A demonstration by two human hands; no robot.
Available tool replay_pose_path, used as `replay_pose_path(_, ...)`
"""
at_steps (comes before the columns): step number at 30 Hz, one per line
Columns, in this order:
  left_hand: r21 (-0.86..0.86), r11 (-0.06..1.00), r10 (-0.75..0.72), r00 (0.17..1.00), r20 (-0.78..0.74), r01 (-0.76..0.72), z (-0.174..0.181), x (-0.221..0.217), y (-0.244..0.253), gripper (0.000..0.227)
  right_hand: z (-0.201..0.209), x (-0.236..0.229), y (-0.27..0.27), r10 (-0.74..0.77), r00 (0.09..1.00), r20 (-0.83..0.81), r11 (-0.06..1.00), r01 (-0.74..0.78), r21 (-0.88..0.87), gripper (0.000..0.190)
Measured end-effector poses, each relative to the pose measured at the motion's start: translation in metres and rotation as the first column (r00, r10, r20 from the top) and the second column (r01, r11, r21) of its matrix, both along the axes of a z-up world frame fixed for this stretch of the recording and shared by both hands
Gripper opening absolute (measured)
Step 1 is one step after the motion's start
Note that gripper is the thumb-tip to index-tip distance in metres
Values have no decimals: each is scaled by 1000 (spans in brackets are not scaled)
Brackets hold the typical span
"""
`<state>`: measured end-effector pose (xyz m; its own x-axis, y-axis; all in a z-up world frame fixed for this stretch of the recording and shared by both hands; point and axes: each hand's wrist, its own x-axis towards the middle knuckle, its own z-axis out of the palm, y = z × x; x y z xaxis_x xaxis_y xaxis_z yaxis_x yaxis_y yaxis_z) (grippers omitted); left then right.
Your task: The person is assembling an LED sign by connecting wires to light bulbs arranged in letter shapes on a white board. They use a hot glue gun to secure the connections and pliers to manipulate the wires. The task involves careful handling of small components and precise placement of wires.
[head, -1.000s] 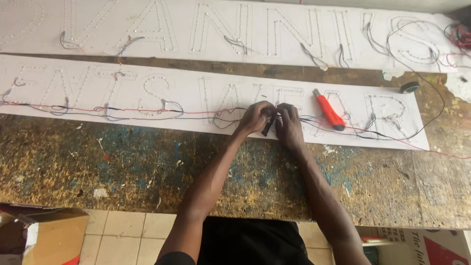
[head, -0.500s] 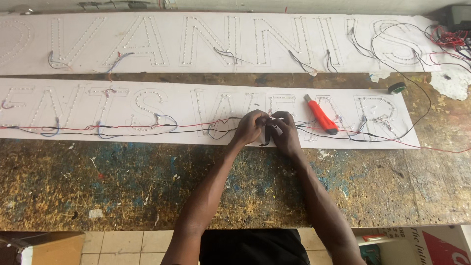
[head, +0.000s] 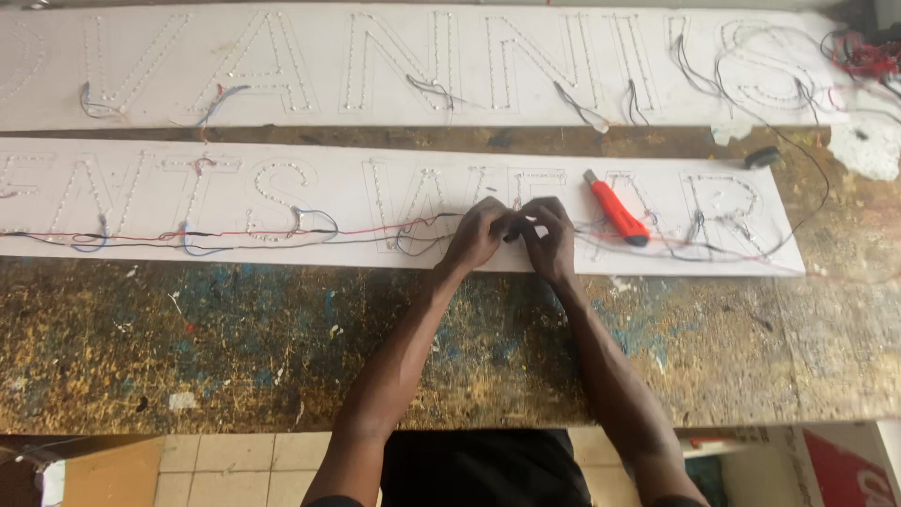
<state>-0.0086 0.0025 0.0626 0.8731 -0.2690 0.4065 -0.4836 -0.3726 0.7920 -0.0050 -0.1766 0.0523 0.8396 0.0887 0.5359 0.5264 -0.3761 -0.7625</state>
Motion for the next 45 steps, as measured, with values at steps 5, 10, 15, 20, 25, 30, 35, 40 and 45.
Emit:
replay_pose_path(5, -17, 1000, -16, 999, 40, 17, -44, 13, 3, 18, 18, -4, 6, -49, 998, -38, 999, 49, -10, 16)
replay_pose_path(10, 38, 999, -40, 985, 167, 35, -73, 20, 0, 18, 5, 2, 11, -62, 973, -220, 983, 99, 157, 16)
replay_pose_path(15, 86, 994, -82, 982, 172, 68, -66, 15, 0, 18, -7, 22, -2, 44, 905, -424, 970, 62, 234, 17)
replay_pose_path(20, 85, 992, -101, 986, 134, 90, -62, 12, 5, 14, 21, 12, -1, 97, 868, -488, 969, 31, 247, 19)
replay_pose_path(25, -10, 997, -73, 992, 99, 74, -31, 0, 12, 28, 27, 7, 2, 29, 879, -476, 974, 83, 212, 21)
replay_pose_path(30, 72, 993, -100, 984, 147, 90, -64, 12, 7, 26, 10, 15, -3, 28, 873, -487, 982, 67, 176, 23)
replay_pose_path(35, 202, 979, -77, 977, 201, 36, -94, 26, -1, 20, 4, 17, -6, 41, 884, -465, 988, 33, 149, 21)
replay_pose_path(40, 235, 972, -49, 985, 165, 9, -79, 17, -2, 15, 14, 8, -10, 20, 900, -436, 994, 30, 107, 36)
replay_pose_path(45, 282, 959, -16, 989, 148, -27, -80, 17, -4, 13, 24, 2, -32, 334, 851, -405, 940, -270, 208, 68)
